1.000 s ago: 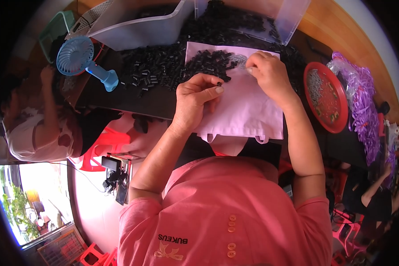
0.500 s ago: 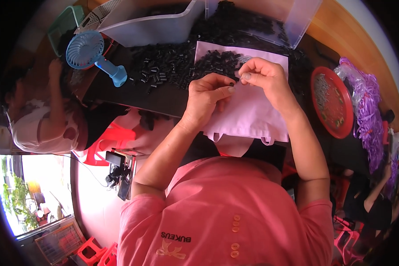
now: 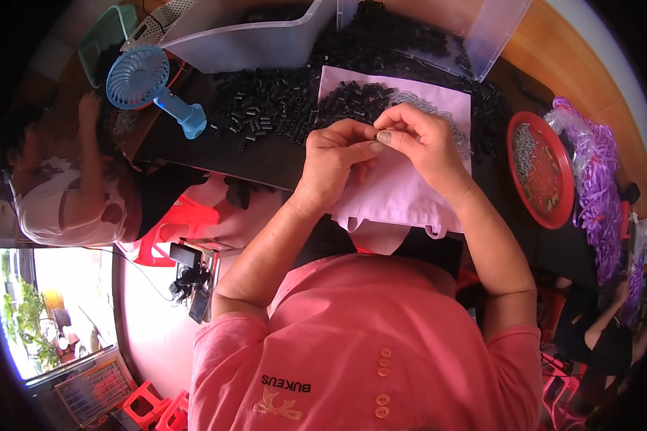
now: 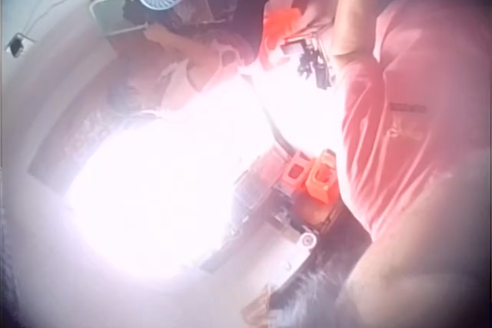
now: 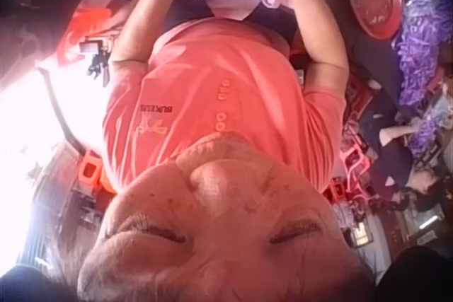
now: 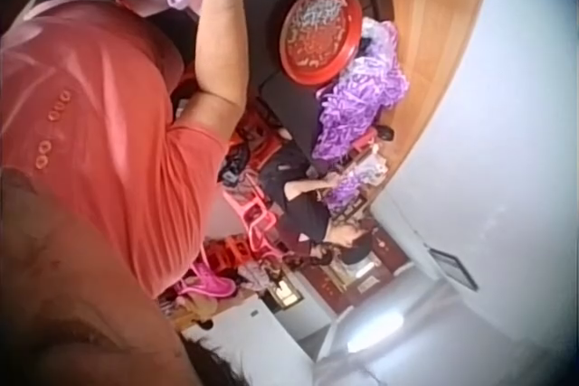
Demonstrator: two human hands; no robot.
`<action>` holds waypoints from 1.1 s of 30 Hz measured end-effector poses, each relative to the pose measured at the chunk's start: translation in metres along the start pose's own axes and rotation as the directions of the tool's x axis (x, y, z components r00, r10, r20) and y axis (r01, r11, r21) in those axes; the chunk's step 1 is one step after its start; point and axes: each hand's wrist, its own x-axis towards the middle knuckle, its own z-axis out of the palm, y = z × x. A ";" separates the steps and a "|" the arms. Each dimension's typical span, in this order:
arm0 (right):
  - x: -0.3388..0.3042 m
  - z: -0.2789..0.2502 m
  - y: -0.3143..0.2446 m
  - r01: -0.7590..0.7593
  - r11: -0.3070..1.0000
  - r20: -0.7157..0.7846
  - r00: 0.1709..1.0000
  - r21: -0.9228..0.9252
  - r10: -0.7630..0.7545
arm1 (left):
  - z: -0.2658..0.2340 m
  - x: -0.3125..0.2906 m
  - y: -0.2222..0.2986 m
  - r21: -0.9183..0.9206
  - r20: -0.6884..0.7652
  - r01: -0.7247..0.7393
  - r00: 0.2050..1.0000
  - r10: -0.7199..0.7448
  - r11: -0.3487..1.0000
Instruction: The person assembles small black plastic components onto metal pins on a pink fabric surface by hand.
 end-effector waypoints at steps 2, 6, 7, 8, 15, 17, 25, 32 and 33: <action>0.003 -0.007 0.008 0.094 0.994 -0.086 0.991 -0.052 -0.098 | 0.000 0.000 0.000 -0.045 -0.025 -0.016 1.000 0.015 0.999; 0.012 -0.025 0.030 0.208 0.915 -0.214 0.932 -0.345 -0.293 | -0.001 0.002 -0.002 -0.065 -0.016 -0.030 0.999 0.029 0.997; 0.013 -0.026 0.033 0.235 0.782 -0.122 0.922 -0.577 -0.367 | -0.001 0.002 -0.002 -0.062 -0.011 -0.031 0.999 0.030 0.998; 0.013 -0.026 0.035 0.258 0.590 -0.013 0.910 -0.765 -0.414 | -0.002 0.002 -0.002 -0.058 -0.005 -0.033 0.999 0.032 0.998; 0.019 -0.016 0.040 0.183 0.487 -0.017 0.926 -0.854 -0.378 | -0.002 0.001 -0.001 -0.053 0.012 -0.045 0.999 0.045 0.998; 0.022 -0.012 0.041 0.187 0.518 -0.056 0.907 -0.835 -0.417 | -0.003 0.001 -0.003 -0.036 0.027 -0.051 0.998 0.052 0.998; 0.034 -0.011 0.030 0.097 0.538 -0.016 0.979 -0.837 -0.201 | -0.003 -0.001 -0.003 -0.070 0.025 -0.061 0.998 0.063 0.996; 0.031 -0.011 0.023 0.180 0.609 0.007 0.961 -0.773 -0.276 | -0.002 0.000 -0.006 -0.078 0.015 -0.076 0.997 0.078 0.994; 0.027 -0.012 0.021 0.180 0.717 -0.051 0.956 -0.673 -0.288 | -0.002 0.001 -0.005 -0.077 0.010 -0.076 0.997 0.077 0.994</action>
